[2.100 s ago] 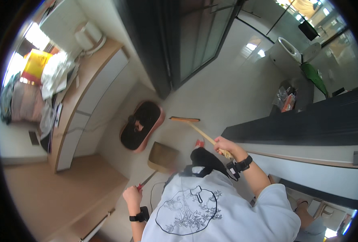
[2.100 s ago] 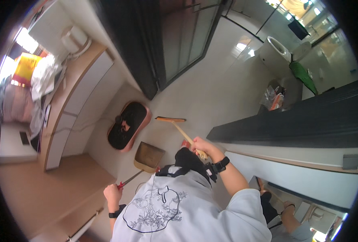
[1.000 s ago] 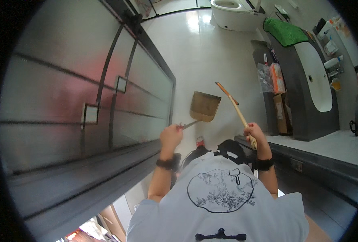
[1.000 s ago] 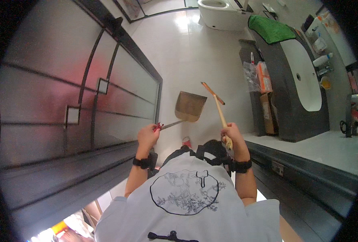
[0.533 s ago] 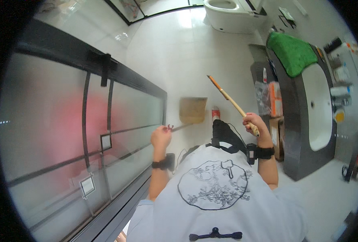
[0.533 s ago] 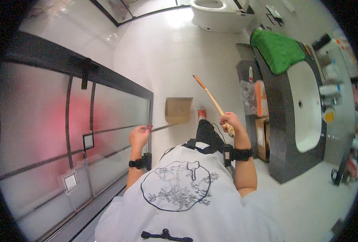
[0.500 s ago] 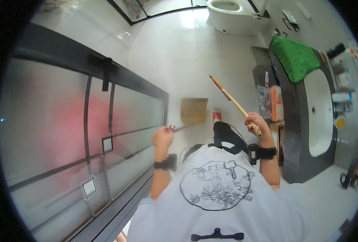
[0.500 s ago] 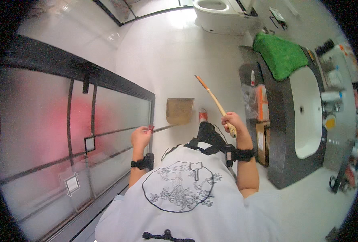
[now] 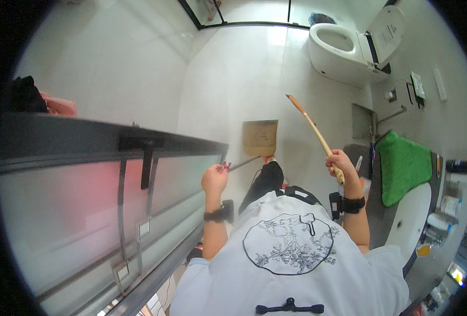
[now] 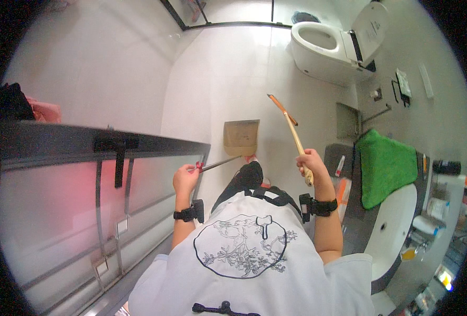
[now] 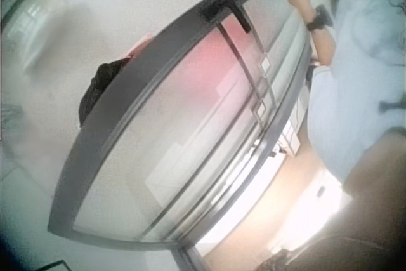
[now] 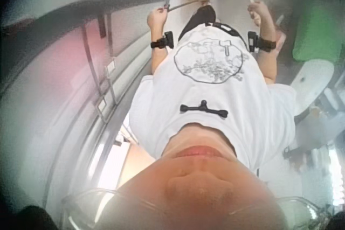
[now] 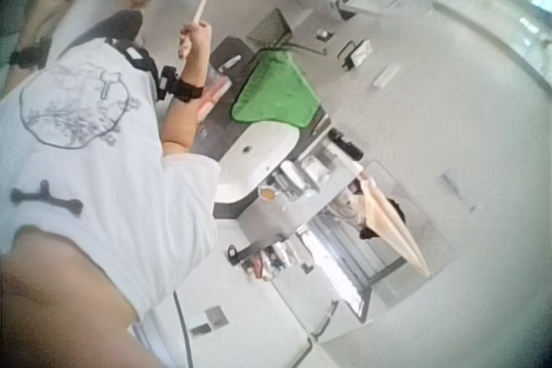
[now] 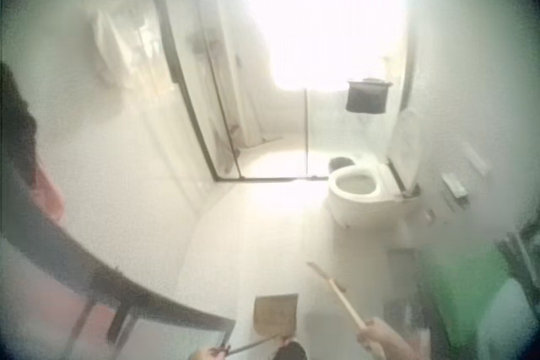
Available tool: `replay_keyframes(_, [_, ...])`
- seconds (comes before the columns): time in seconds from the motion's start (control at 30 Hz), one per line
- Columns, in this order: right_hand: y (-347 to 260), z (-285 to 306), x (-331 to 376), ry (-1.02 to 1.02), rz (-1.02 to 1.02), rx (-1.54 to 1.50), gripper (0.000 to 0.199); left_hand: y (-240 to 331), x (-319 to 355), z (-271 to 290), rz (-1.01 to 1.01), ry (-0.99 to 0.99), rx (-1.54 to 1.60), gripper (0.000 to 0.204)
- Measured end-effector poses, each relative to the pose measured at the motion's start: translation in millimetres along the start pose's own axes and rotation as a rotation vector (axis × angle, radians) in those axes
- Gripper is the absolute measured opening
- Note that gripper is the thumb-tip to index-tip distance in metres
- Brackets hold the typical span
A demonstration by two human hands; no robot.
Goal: The person sweeps the floor in several rooms using a broom and a dustpan, moving items out of the way to reach the edges.
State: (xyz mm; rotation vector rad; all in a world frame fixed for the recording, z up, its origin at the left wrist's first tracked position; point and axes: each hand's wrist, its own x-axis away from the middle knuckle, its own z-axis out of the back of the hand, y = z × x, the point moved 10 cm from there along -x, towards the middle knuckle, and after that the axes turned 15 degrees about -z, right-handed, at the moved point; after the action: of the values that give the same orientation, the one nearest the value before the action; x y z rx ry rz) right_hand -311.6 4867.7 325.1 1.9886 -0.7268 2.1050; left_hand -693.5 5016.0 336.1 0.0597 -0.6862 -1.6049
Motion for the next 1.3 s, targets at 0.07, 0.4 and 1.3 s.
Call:
replay_keyframes(0.07, [3.6,0.1,-5.1,-0.063,-0.015,-0.004,0.030,9.6,-0.7,-0.2,-0.020,-0.010,-0.024,0.022])
replay_keyframes(0.4, [25.7,4.0,-25.5,0.031,-0.024,-0.045,0.022,15.1,-5.2,-35.7,-0.051,-0.057,-0.067,0.021])
replay_keyframes(1.3, [-139.5,102.5,-78.2,0.214,0.353,-0.072,0.035,123.2,-32.6,-84.3,-0.190,-0.093,-0.242,0.016])
